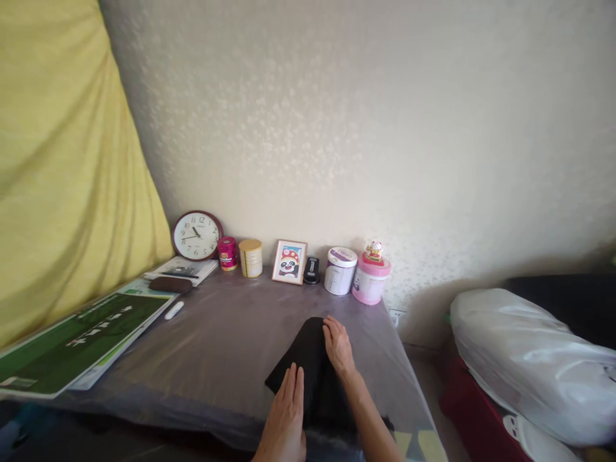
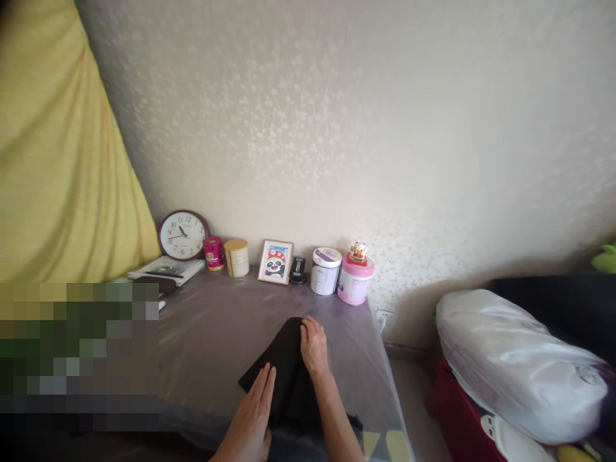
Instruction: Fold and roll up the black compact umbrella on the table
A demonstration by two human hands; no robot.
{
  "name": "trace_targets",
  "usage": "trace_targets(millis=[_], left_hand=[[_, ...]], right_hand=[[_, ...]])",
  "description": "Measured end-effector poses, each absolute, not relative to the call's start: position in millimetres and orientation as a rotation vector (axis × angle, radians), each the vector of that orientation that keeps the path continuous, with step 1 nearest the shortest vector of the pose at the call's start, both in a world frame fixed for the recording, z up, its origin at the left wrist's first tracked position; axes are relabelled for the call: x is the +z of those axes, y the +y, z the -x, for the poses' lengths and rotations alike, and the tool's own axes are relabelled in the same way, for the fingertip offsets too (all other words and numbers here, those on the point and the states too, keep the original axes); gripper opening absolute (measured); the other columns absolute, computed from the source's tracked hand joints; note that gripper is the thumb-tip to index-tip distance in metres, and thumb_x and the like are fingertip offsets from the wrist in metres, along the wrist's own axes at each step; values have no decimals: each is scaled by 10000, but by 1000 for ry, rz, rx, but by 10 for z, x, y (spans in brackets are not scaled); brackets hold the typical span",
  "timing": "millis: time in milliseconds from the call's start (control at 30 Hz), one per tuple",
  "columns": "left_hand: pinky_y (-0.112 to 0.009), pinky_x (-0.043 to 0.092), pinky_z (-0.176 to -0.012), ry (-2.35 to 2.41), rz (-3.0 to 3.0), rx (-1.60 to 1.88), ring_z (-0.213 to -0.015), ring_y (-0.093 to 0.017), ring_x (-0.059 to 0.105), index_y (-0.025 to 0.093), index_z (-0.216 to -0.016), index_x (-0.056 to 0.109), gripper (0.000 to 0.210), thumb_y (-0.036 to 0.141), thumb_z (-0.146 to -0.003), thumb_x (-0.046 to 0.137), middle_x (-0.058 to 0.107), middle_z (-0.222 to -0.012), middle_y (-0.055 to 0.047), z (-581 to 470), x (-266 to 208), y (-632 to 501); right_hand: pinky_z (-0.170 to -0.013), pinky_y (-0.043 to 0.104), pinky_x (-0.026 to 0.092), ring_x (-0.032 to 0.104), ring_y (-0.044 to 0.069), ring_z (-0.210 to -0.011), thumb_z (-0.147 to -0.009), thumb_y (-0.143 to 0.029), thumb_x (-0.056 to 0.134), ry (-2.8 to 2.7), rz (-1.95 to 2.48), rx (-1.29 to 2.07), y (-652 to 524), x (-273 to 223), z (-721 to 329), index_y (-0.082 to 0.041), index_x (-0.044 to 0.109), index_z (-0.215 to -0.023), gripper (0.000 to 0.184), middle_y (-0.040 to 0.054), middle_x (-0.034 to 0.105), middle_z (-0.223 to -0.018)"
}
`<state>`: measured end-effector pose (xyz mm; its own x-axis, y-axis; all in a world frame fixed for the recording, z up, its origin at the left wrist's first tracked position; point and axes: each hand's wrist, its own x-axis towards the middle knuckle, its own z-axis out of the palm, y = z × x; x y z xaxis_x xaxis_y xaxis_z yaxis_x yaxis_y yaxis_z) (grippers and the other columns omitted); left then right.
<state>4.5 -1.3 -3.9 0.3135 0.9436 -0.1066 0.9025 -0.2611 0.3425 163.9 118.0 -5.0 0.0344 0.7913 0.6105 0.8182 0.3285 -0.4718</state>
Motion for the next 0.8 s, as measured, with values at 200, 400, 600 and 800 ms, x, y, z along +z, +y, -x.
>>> trace_targets(millis=[200, 400, 600, 800], left_hand=[[-303, 204, -1087, 1739, -2223, 51, -1373, -224, 123, 74, -1395, 17, 916, -2, -588, 445, 69, -1496, -144, -60, 137, -43], [-416, 309, -996, 1827, -2272, 38, -1225, -299, 402, 147, -1408, 46, 896, 45, -626, 472, 347, -1404, -165, -30, 276, -54], [-442, 374, -911, 1834, -2229, 63, -1107, -321, 506, 149, -1410, 41, 894, 75, -636, 482, 411, -1339, -192, -12, 261, -27], [-304, 416, -871, 1629, -1992, 459, -1052, -228, 554, 137, -1398, 165, 852, 78, -605, 471, 452, -1301, -164, 147, 280, 50]], right_hand=[[-948, 385, 430, 553, 200, -1075, -850, -199, 421, -1892, 1345, 68, 713, -155, -1771, -211, 627, -1031, 275, 82, 620, -1135], [-908, 399, 454, 596, 231, -990, -793, -214, 424, -1681, 1528, 134, 618, -289, -2100, -200, 661, -881, 253, 91, 658, -1035], [-830, 337, 489, 636, 212, -878, -762, -270, 427, -1554, 1499, 285, 424, -239, -2266, -231, 668, -820, 251, 60, 688, -905], [-786, 327, 491, 651, 222, -832, -728, -327, 441, -1432, 1507, 445, 332, -217, -2371, -227, 672, -792, 259, 66, 707, -858]])
